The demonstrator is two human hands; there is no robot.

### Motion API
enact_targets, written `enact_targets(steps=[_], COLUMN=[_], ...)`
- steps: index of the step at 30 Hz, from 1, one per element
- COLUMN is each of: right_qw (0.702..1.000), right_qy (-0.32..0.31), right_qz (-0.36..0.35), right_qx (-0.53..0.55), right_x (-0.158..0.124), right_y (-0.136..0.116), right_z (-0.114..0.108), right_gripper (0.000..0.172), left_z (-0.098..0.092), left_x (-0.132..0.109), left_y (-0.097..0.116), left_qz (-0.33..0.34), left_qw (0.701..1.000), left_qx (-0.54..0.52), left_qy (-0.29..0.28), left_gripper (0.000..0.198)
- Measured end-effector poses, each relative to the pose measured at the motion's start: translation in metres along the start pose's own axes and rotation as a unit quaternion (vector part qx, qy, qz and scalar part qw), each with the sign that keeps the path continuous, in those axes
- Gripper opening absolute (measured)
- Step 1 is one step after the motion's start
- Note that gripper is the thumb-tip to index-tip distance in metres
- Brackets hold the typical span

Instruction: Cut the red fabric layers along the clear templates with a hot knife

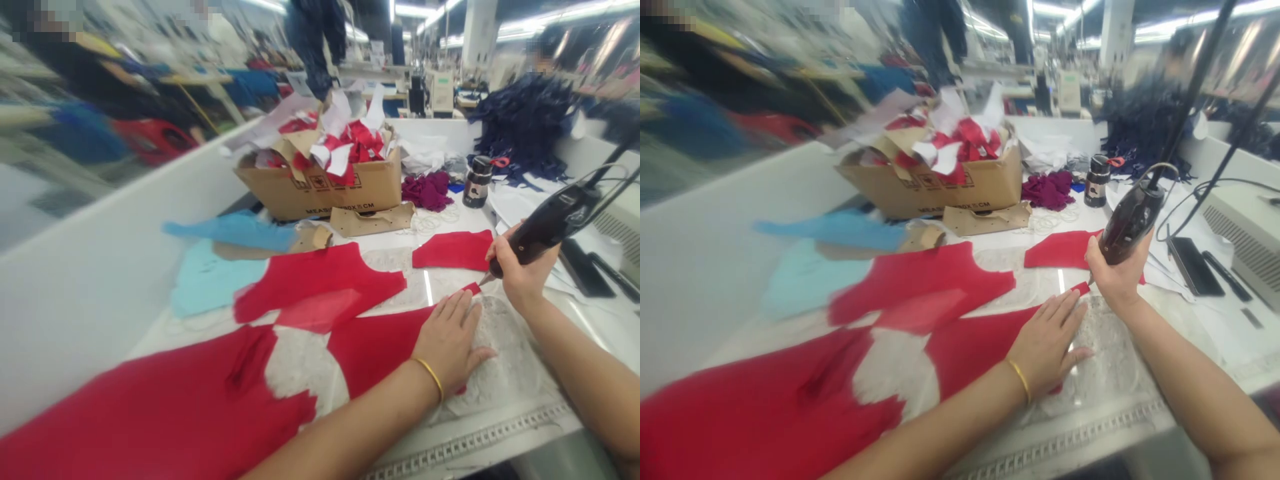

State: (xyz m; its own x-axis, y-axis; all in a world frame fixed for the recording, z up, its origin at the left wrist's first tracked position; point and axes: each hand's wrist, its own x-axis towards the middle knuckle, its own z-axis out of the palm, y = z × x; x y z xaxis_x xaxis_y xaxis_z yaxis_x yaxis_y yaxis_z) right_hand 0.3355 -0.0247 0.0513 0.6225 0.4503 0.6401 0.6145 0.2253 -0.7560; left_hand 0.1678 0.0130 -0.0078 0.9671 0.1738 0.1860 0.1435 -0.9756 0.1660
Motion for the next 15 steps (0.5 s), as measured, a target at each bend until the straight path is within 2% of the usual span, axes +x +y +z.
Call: enact_targets(steps=[3, 6, 8, 12, 15], right_qw=[0.994, 0.993, 0.994, 0.998, 0.998], right_qy=[0.068, 0.055, 0.051, 0.052, 0.048], right_qz=[-0.02, -0.028, -0.02, 0.002, -0.015], right_qx=[0.088, 0.101, 0.097, 0.031, -0.032], right_x=[0.0, -0.001, -0.003, -0.009, -0.011], right_y=[-0.008, -0.012, -0.011, -0.012, -0.018], right_z=[-0.002, -0.008, -0.012, -0.018, -0.022], right_gripper=[0.041, 0.04, 0.042, 0.04, 0.033], left_z=[-0.015, -0.033, -0.04, -0.039, -0.033], left_x=[0.007, 0.024, 0.039, 0.065, 0.076], left_y=[-0.003, -0.011, -0.019, -0.03, -0.028], left_qz=[-0.016, -0.077, -0.114, -0.157, -0.163], left_qw=[1.0, 0.997, 0.993, 0.985, 0.982], left_qx=[0.0, -0.024, -0.035, -0.048, -0.073], left_qy=[0.016, -0.007, -0.025, -0.048, -0.066], left_gripper=[0.059, 0.03, 0.022, 0.016, 0.008])
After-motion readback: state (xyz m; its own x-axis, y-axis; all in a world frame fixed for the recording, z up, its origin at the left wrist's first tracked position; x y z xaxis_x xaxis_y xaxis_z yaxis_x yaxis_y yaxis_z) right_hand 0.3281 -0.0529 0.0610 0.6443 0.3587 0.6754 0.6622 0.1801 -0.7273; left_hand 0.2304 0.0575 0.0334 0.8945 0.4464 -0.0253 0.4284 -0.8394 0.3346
